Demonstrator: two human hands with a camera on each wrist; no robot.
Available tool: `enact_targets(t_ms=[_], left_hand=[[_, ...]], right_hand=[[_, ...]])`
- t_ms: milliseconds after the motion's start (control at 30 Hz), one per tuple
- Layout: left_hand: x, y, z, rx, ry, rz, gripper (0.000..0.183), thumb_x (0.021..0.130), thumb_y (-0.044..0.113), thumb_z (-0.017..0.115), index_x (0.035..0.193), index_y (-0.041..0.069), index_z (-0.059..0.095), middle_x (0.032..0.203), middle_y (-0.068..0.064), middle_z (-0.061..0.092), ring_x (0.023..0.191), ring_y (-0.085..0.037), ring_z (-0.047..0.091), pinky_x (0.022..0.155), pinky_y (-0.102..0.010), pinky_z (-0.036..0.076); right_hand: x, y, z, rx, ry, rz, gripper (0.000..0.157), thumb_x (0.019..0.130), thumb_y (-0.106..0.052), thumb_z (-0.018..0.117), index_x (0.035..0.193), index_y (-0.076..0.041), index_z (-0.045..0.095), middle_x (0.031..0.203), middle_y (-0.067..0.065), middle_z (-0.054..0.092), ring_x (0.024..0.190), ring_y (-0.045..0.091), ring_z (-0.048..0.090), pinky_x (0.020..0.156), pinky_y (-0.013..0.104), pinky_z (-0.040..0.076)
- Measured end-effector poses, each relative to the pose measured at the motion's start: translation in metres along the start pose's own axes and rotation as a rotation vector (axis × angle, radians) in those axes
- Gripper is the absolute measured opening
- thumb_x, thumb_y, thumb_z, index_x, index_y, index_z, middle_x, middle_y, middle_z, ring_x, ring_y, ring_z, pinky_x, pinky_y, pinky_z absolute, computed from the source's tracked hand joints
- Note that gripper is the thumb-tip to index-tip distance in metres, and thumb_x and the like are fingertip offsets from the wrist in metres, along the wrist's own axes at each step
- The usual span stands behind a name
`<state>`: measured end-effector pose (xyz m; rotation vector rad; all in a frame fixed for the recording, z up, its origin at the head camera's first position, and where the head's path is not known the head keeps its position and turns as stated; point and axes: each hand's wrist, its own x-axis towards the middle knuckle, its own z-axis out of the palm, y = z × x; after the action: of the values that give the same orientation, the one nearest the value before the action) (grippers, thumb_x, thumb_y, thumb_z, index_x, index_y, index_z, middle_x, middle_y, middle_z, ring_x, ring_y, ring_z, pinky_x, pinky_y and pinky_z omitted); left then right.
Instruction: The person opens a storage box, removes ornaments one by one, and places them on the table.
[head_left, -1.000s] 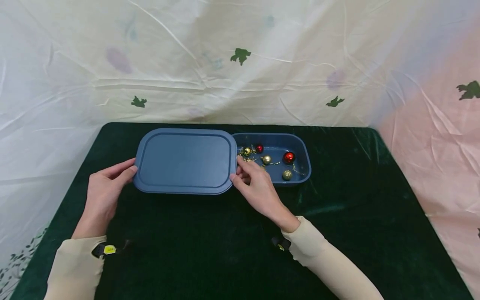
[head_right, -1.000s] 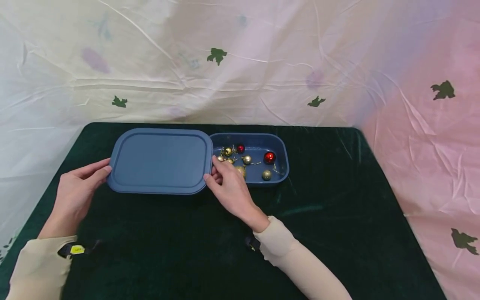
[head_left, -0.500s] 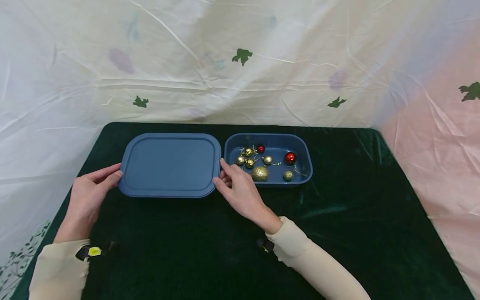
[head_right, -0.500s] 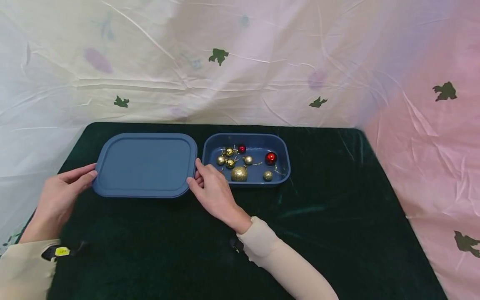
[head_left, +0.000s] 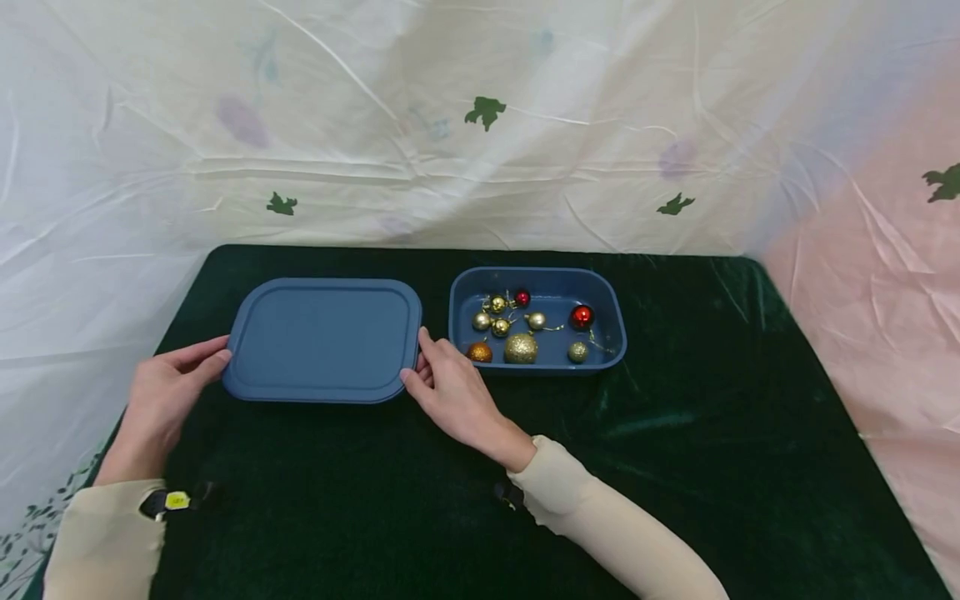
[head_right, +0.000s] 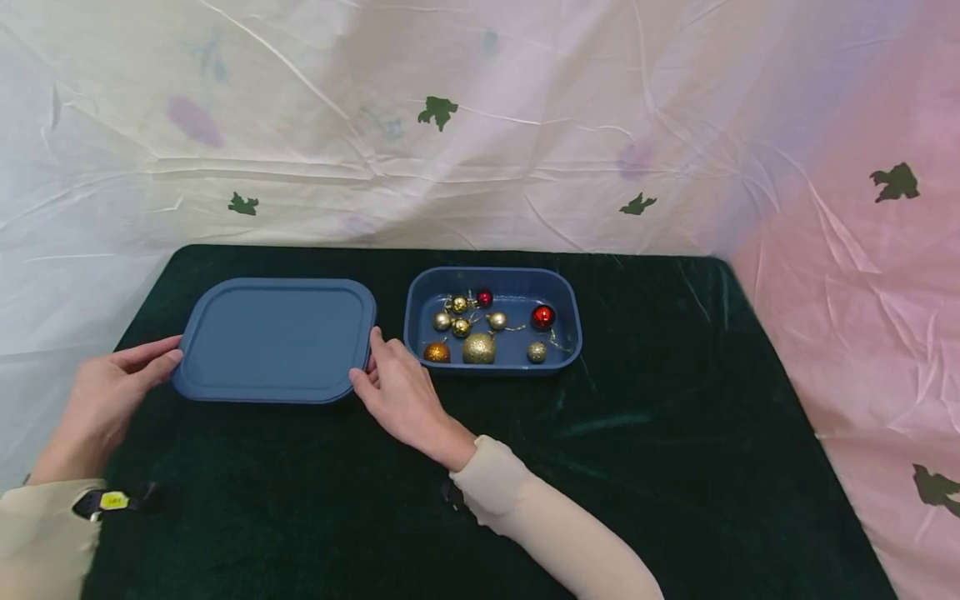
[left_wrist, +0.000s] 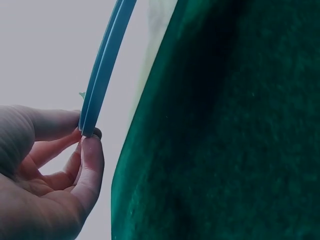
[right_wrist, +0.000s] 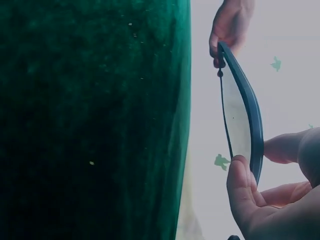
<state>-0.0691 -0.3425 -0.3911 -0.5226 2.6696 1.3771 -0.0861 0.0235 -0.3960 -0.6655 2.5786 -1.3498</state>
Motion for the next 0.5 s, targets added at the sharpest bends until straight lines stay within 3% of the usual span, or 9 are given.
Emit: enact_targets(t_ms=[67, 267, 500], left_hand=[[0.001, -0.001, 0.001, 0.015, -0.004, 0.001, 0.064, 0.107, 0.044, 0.051, 0.153, -0.001, 0.046, 0.153, -0.031, 0.046, 0.134, -0.047, 0.043, 0.110, -0.068, 0.035], [0.005, -0.005, 0.001, 0.083, -0.045, 0.044, 0.061, 0.110, 0.039, 0.047, 0.152, -0.005, 0.045, 0.149, -0.037, 0.045, 0.131, -0.052, 0.044, 0.105, -0.072, 0.037], [0.008, -0.012, 0.001, 0.154, -0.082, 0.041, 0.062, 0.110, 0.038, 0.046, 0.152, -0.007, 0.043, 0.146, -0.040, 0.045, 0.129, -0.055, 0.045, 0.103, -0.073, 0.039]], right_hand=[[0.001, 0.000, 0.002, -0.019, -0.025, 0.014, 0.070, 0.104, -0.026, 0.064, 0.159, 0.003, 0.033, 0.106, 0.001, 0.056, 0.088, 0.009, 0.056, 0.073, 0.023, 0.051], [0.007, 0.010, 0.008, -0.057, -0.104, 0.022, 0.073, 0.104, -0.027, 0.063, 0.159, 0.006, 0.029, 0.104, 0.003, 0.054, 0.082, 0.011, 0.053, 0.064, 0.027, 0.050], [0.027, 0.052, 0.036, -0.109, -0.153, 0.011, 0.078, 0.105, -0.038, 0.060, 0.162, 0.001, 0.025, 0.105, 0.002, 0.053, 0.078, 0.012, 0.052, 0.058, 0.025, 0.048]])
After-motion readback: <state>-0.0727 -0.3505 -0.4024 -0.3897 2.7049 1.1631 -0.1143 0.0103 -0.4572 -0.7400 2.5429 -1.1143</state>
